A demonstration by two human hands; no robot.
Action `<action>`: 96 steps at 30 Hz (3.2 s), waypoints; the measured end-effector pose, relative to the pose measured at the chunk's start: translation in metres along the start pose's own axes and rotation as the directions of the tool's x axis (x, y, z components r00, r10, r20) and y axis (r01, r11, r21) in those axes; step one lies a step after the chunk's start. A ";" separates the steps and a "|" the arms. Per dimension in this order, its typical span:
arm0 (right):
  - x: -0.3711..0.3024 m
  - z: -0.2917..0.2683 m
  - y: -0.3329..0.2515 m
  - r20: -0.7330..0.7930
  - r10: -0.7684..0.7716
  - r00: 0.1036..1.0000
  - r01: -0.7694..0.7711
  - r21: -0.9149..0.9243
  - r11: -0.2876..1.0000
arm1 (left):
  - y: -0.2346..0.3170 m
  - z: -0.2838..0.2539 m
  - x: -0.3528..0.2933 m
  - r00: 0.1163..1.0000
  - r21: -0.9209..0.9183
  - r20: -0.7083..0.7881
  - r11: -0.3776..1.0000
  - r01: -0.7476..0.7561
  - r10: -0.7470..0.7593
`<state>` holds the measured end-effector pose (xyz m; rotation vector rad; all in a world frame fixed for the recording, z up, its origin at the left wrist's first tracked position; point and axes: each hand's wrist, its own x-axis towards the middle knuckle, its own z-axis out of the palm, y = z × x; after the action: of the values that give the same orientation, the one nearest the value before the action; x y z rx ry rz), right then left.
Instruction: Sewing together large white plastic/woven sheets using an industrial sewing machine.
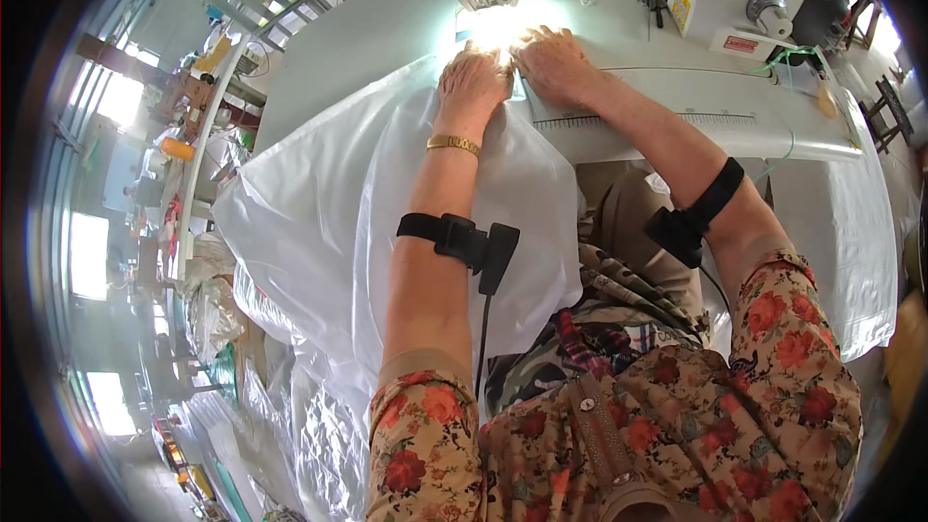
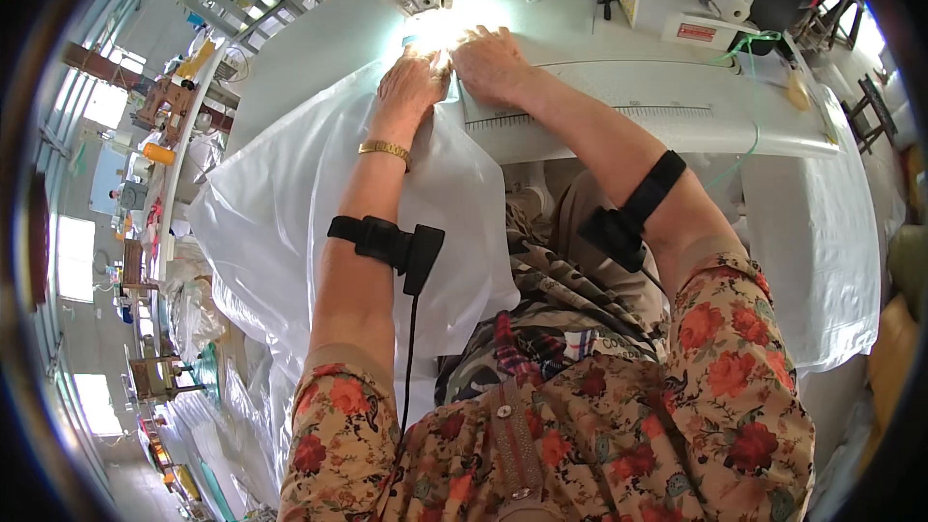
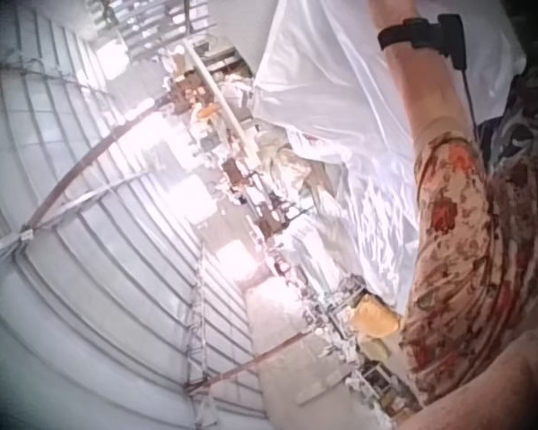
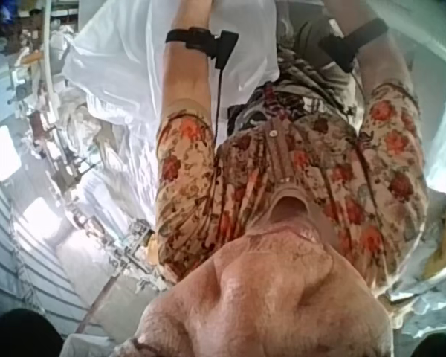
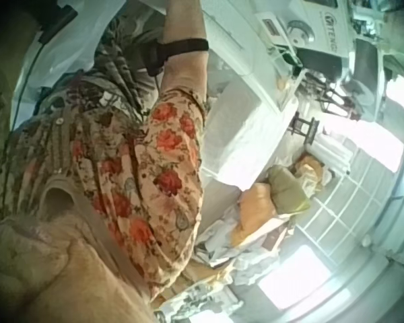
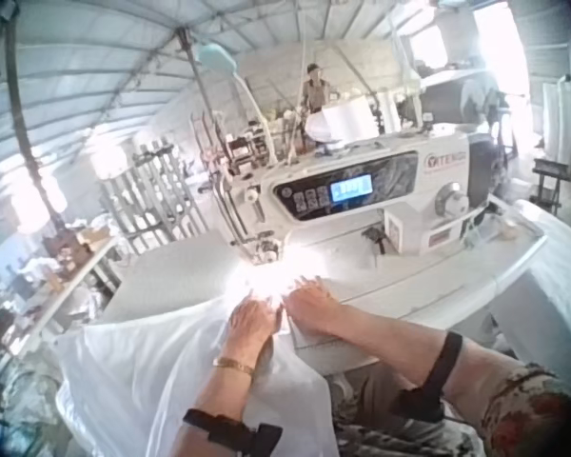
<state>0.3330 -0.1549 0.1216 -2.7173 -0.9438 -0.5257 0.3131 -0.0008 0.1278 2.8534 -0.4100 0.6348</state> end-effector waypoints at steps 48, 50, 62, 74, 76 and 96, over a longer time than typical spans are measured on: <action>-0.237 -0.086 -0.103 0.295 -0.120 0.948 -0.262 0.936 0.235 | 0.100 -0.113 -0.285 0.967 -0.379 0.200 0.898 0.224 -0.157; -0.242 -0.084 -0.091 0.320 -0.152 0.935 -0.297 0.943 0.153 | 0.098 -0.114 -0.285 0.964 -0.393 0.199 0.887 0.244 -0.176; -0.229 -0.075 -0.095 0.318 0.119 0.941 -0.328 0.763 0.556 | 0.109 -0.108 -0.266 0.964 -0.464 0.121 0.845 0.264 -0.235; -0.229 -0.043 -0.117 0.423 -0.027 0.906 -0.390 0.856 0.339 | 0.101 -0.109 -0.268 0.945 -0.518 0.181 0.790 0.328 -0.274; -0.223 -0.070 -0.124 0.251 -0.040 0.967 -0.226 0.922 0.315 | 0.099 -0.109 -0.269 0.944 -0.523 0.177 0.787 0.329 -0.277; -0.226 -0.034 -0.123 0.634 -0.110 0.765 -0.636 0.772 0.024 | 0.093 -0.125 -0.266 0.925 -0.567 0.117 0.740 0.362 -0.362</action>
<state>0.0811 -0.1964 0.0729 -1.4846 -0.4047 0.8587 0.0051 0.0020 0.1336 2.2423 -0.0183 0.3493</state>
